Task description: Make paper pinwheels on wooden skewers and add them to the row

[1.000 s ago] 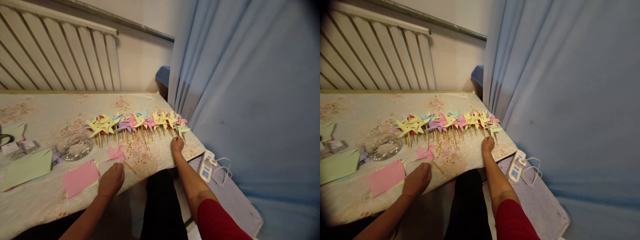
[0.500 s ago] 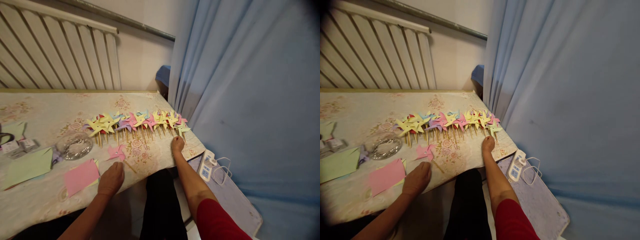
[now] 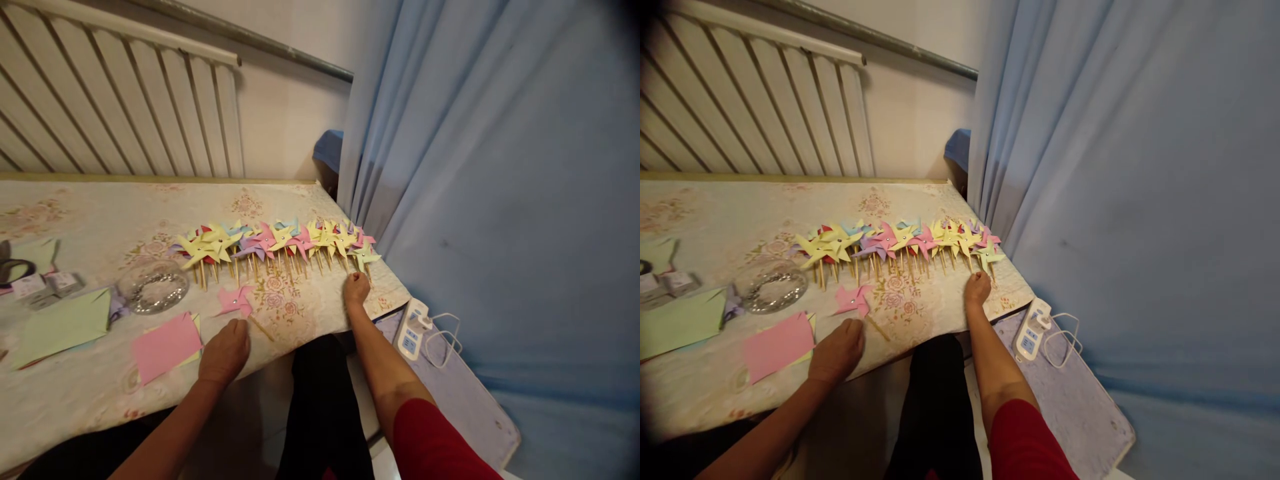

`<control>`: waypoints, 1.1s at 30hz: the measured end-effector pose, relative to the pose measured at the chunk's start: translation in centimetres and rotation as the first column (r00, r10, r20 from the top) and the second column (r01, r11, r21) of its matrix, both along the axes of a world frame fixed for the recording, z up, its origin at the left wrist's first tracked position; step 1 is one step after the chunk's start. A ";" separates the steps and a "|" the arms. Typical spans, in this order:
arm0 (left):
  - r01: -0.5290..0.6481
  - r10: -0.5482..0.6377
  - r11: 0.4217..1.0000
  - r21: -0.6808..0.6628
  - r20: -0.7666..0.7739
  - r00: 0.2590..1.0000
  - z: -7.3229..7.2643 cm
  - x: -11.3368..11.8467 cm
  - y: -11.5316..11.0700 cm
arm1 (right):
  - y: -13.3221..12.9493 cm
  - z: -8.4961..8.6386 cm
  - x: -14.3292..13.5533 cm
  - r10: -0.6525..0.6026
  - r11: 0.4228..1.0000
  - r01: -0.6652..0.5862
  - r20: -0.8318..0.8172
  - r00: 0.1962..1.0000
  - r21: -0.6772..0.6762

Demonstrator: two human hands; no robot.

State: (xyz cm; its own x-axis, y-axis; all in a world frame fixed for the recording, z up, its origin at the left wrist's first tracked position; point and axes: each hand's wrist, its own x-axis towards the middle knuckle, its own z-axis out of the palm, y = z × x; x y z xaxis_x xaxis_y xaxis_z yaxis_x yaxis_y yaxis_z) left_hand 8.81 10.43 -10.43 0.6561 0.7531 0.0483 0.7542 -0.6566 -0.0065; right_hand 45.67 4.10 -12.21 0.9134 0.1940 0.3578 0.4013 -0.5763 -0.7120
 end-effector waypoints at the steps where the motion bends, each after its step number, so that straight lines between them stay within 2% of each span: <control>1: -0.005 0.005 1.000 -0.004 -0.002 1.000 0.0 0.0 0.0 | -0.2 0.0 -0.1 -0.016 1.000 0.016 -0.006 1.000 0.009; 6: -0.020 0.020 0.997 -0.068 0.001 1.000 0.6 0.1 -0.4 | -0.9 -0.2 -2.2 -0.021 0.999 0.022 -0.059 0.998 0.025; 9: -0.033 0.033 0.995 -0.093 0.004 0.999 0.9 0.1 -0.6 | -0.9 -0.6 -4.9 0.079 0.997 -0.077 -0.108 0.991 0.016; 12: -0.026 0.027 0.996 -0.089 0.012 1.000 0.9 0.1 -0.6 | -0.7 -0.8 -8.1 0.240 0.970 -0.243 -0.156 0.958 -0.001; 17: -0.025 0.029 0.996 -0.089 0.036 0.999 0.6 0.0 -0.6 | -0.5 -0.4 -11.9 0.484 0.861 -0.507 -0.227 0.845 -0.051; 22: -0.026 0.032 0.993 -0.113 0.051 0.998 0.6 0.0 -0.6 | -0.4 0.2 -14.3 0.606 0.755 -0.642 -0.234 0.760 -0.133; 25: -0.020 0.026 0.994 -0.106 0.057 0.998 0.6 -0.1 -0.7 | -0.4 0.7 -16.3 0.696 0.666 -0.727 -0.212 0.686 -0.165; 29: -0.020 0.026 0.995 -0.098 0.066 0.997 0.7 -0.1 -0.7 | -0.4 1.2 -19.4 0.784 0.565 -0.801 -0.175 0.596 -0.198; 33: -0.014 0.021 0.994 -0.105 0.073 0.997 0.6 -0.2 -0.7 | -0.3 1.0 -21.7 0.813 0.519 -0.785 -0.089 0.576 -0.337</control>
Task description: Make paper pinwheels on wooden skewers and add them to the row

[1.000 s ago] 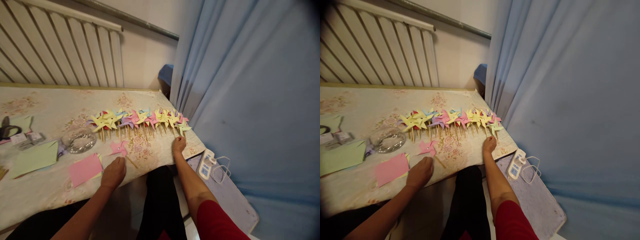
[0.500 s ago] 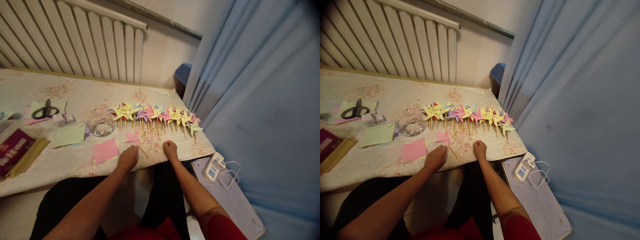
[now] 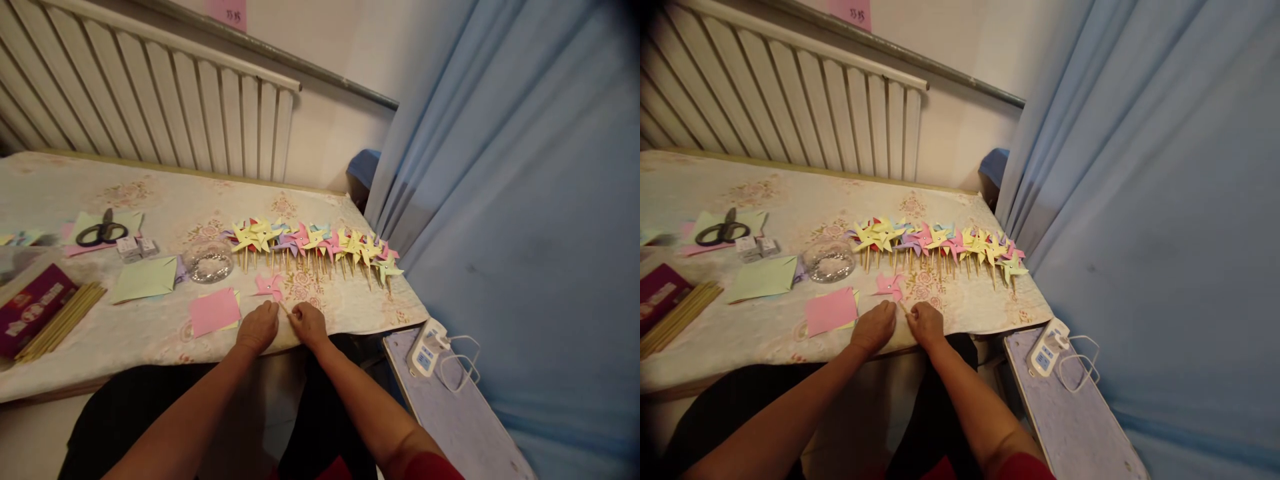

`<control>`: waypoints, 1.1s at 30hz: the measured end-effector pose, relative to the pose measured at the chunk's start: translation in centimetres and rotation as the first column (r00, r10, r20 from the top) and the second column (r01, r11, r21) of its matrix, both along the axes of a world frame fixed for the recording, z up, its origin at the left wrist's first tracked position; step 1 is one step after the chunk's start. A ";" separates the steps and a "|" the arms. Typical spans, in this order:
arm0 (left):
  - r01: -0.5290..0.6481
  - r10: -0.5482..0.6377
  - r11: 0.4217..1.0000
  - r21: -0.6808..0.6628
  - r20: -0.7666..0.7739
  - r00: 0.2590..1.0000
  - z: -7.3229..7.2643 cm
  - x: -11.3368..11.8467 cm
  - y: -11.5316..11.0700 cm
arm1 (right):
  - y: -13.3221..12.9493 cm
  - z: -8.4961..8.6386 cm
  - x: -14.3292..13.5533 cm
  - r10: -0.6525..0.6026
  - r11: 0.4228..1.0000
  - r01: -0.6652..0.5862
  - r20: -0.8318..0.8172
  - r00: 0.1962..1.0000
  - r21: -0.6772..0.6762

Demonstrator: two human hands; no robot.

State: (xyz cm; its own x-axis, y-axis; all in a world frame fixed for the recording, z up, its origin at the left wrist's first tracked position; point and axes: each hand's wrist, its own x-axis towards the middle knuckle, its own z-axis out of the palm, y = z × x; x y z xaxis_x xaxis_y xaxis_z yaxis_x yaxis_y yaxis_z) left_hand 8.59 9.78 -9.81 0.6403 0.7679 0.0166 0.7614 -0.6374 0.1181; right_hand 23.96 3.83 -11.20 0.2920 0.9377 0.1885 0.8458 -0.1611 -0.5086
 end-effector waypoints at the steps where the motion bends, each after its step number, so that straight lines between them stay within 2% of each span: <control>1: -0.003 0.003 1.000 -0.008 0.004 1.000 -0.1 0.0 0.0 | 0.1 -0.2 -0.3 0.004 1.000 -0.004 0.037 0.999 -0.005; 7: 0.005 -0.005 1.000 -0.014 0.035 0.999 -0.3 -0.1 0.1 | 0.4 -1.1 -0.6 0.029 1.000 -0.027 0.134 0.991 -0.015; 20: -0.014 0.014 1.000 -0.006 0.008 1.000 -0.2 -0.1 -0.1 | 0.0 -0.1 -1.0 0.066 0.996 -0.052 0.193 0.979 -0.077; 33: -0.010 0.011 1.000 -0.014 0.004 1.000 0.0 -0.1 -0.1 | 0.3 -0.3 -1.1 0.015 0.998 -0.003 0.190 0.982 -0.067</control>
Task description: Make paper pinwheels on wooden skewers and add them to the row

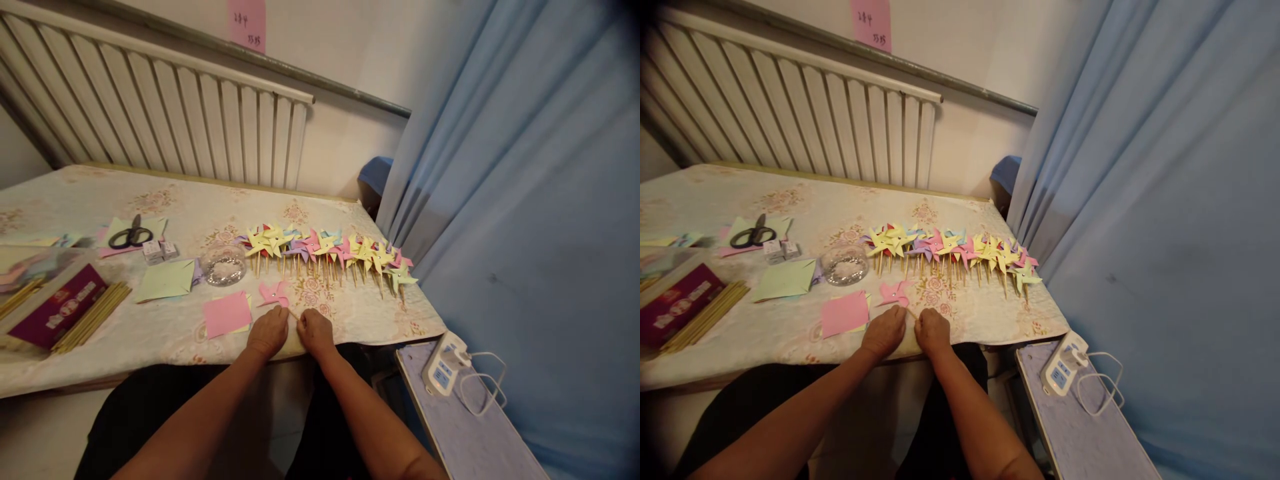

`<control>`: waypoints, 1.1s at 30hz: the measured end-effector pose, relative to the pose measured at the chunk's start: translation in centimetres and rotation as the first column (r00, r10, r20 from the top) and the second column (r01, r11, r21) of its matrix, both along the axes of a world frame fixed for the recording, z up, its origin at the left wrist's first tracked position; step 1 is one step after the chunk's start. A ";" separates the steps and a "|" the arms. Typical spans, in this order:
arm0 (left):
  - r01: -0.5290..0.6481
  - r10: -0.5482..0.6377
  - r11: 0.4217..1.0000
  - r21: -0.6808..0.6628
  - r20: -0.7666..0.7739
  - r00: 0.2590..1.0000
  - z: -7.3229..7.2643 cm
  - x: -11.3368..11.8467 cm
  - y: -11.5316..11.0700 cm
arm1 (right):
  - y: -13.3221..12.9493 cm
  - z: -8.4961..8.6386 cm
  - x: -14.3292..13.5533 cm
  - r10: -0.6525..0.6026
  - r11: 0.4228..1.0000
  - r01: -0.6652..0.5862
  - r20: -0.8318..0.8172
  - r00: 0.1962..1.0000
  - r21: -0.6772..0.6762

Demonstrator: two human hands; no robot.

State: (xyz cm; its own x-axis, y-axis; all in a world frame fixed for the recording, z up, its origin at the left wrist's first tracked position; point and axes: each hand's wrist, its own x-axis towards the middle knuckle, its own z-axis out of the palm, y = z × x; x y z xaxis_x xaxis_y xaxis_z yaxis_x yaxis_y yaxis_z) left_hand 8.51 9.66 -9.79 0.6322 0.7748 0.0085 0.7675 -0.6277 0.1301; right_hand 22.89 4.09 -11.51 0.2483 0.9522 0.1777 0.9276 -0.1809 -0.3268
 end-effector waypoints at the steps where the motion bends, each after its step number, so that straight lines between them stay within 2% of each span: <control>1: -0.001 0.001 1.000 -0.001 0.001 1.000 0.0 0.0 0.0 | 0.0 0.0 0.0 0.003 1.000 -0.003 -0.004 1.000 0.002; 6: -0.014 0.014 1.000 -0.012 -0.005 1.000 0.1 0.1 0.1 | -0.4 0.1 0.3 0.002 1.000 -0.002 -0.019 1.000 0.006; 14: -0.014 0.014 1.000 -0.012 -0.021 1.000 0.4 0.2 0.1 | -0.8 0.6 0.3 -0.044 0.997 0.043 -0.012 0.999 -0.060; 25: -0.009 0.010 1.000 0.019 -0.053 0.999 0.3 0.2 0.3 | -0.6 0.3 1.1 -0.080 0.997 0.081 -0.069 0.994 -0.002; 28: -0.012 0.012 1.000 0.002 -0.065 0.998 0.4 0.2 0.4 | -0.8 0.2 1.3 -0.051 0.997 0.057 -0.099 0.994 0.058; 33: -0.017 0.018 1.000 0.020 -0.069 0.997 0.4 0.3 0.3 | -0.9 -0.1 2.3 -0.009 0.961 0.061 -0.189 0.982 0.270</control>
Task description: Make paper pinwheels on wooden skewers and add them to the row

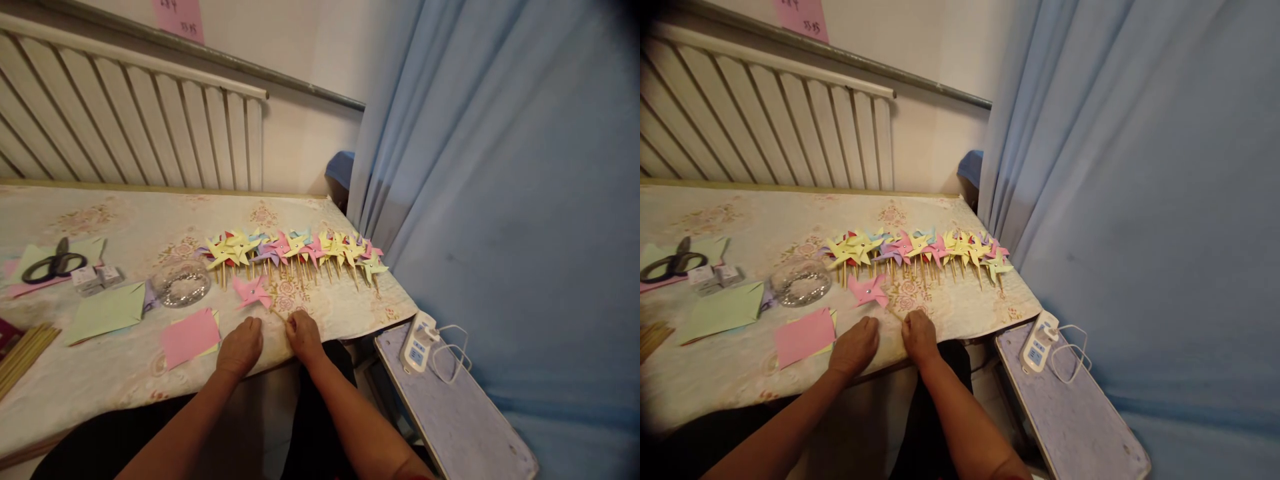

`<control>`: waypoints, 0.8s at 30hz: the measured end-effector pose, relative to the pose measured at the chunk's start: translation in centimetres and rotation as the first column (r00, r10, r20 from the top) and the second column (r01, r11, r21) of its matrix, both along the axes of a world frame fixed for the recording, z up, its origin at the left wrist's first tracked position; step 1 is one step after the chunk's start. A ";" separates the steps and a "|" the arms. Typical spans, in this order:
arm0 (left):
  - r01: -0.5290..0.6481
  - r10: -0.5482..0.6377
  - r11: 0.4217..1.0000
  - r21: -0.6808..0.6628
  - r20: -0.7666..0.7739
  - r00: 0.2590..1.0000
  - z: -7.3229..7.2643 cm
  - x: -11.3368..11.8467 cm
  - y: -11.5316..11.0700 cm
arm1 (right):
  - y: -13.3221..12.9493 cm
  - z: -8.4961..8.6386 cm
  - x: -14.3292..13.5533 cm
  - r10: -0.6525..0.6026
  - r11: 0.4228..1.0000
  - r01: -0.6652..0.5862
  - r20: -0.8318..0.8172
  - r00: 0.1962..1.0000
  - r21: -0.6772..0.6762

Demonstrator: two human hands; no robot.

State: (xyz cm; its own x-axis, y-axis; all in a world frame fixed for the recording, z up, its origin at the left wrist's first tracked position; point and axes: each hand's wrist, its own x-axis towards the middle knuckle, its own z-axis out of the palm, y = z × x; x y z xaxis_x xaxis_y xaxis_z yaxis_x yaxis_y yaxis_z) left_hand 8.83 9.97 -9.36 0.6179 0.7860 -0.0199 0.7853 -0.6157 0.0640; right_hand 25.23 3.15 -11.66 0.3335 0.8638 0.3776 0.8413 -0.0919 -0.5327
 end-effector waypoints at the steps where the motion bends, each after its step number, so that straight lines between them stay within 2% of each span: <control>1: 0.000 0.000 1.000 0.005 -0.001 1.000 0.0 0.0 0.0 | 0.1 0.0 0.4 -0.021 0.999 0.023 -0.027 0.999 0.041; 6: 0.011 -0.011 1.000 0.024 -0.011 1.000 -0.2 0.0 0.0 | 0.9 -0.1 3.3 -0.197 0.959 0.223 -0.157 0.968 0.174; 12: 0.014 -0.014 1.000 0.023 -0.009 1.000 -0.5 0.0 0.2 | 1.5 -0.1 8.5 -0.441 0.862 0.476 -0.203 0.874 0.176; 18: 0.017 -0.017 1.000 0.020 -0.006 1.000 -0.5 -0.1 0.2 | 1.2 -1.0 13.2 -0.577 0.771 0.615 -0.227 0.784 0.163; 21: 0.023 -0.023 0.999 0.030 -0.006 1.000 -0.7 -0.1 0.3 | 1.6 -1.5 14.7 -0.633 0.725 0.672 -0.239 0.737 0.151; 24: 0.025 -0.024 0.998 0.054 -0.006 1.000 -0.8 -0.1 0.3 | 2.4 -1.8 15.6 -0.654 0.709 0.691 -0.235 0.719 0.142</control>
State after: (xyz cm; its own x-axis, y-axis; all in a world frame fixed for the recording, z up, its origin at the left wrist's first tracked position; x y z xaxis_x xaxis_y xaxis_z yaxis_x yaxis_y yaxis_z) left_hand 8.69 10.27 -10.20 0.6370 0.7706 0.0186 0.7702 -0.6373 0.0257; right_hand 40.78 5.58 -13.43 0.8646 0.2943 0.4072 0.5021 -0.4746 -0.7230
